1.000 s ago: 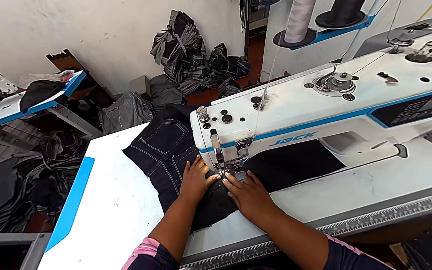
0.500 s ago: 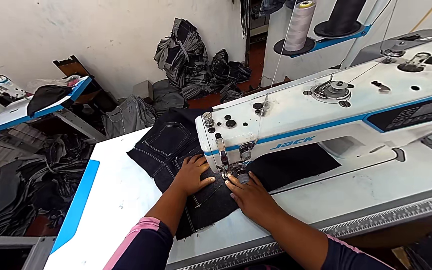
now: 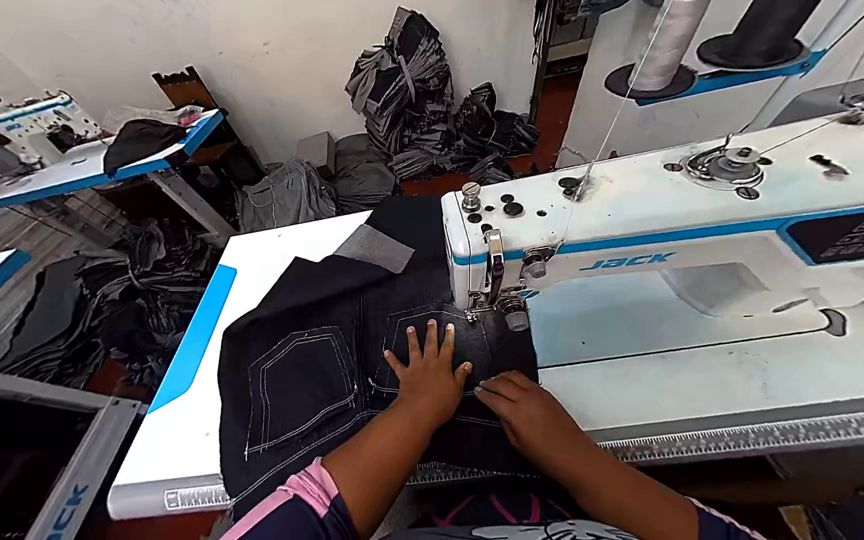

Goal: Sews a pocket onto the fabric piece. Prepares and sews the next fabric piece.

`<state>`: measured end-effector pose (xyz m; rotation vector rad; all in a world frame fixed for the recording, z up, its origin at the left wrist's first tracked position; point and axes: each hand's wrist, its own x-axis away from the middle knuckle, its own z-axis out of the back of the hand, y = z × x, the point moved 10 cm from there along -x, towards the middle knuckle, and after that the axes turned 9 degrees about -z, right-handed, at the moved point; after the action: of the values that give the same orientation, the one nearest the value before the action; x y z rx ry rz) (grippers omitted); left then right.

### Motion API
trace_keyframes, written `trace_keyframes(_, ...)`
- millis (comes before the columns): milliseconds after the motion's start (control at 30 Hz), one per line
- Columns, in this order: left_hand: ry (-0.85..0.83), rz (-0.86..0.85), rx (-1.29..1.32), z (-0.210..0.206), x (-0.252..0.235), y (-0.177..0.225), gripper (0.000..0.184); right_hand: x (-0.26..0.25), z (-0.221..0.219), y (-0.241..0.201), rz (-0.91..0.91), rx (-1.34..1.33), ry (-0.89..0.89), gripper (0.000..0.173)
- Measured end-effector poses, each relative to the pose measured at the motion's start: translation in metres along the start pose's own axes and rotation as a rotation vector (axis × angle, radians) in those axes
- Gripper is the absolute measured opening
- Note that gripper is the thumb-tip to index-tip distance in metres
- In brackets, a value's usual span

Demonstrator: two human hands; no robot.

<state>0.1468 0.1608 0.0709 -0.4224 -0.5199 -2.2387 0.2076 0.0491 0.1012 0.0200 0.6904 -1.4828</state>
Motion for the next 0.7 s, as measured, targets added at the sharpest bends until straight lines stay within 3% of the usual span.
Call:
trace_keyframes(67, -0.024, -0.036, -0.105, 0.002, -0.002, 0.003, 0.072, 0.000, 0.001, -0.001, 0.009, 0.039, 0.028, 0.030)
trace_keyframes(133, 0.028, -0.203, -0.192, 0.001, -0.008, 0.008, 0.074, 0.001, 0.003, -0.005, 0.057, 0.075, 0.062, 0.026)
trace_keyframes(233, 0.122, -0.457, -0.077, -0.001, -0.013, 0.009, 0.069, 0.004, 0.003, -0.014, 0.139, 0.153, 0.067, 0.022)
trace_keyframes(400, 0.040, -0.440, 0.014, 0.004, -0.008, 0.004, 0.089, 0.017, 0.002, -0.022, 0.125, 0.250, 0.082, 0.026)
trace_keyframes(533, 0.053, -0.406, 0.011, 0.009, -0.016, -0.001, 0.091, 0.027, -0.001, -0.010, 0.091, 0.170, 0.051, 0.036)
trace_keyframes(700, 0.094, -0.389, 0.006, 0.023, -0.039, -0.006, 0.089, -0.002, -0.009, 0.007, -0.051, 0.113, -0.193, 0.038)
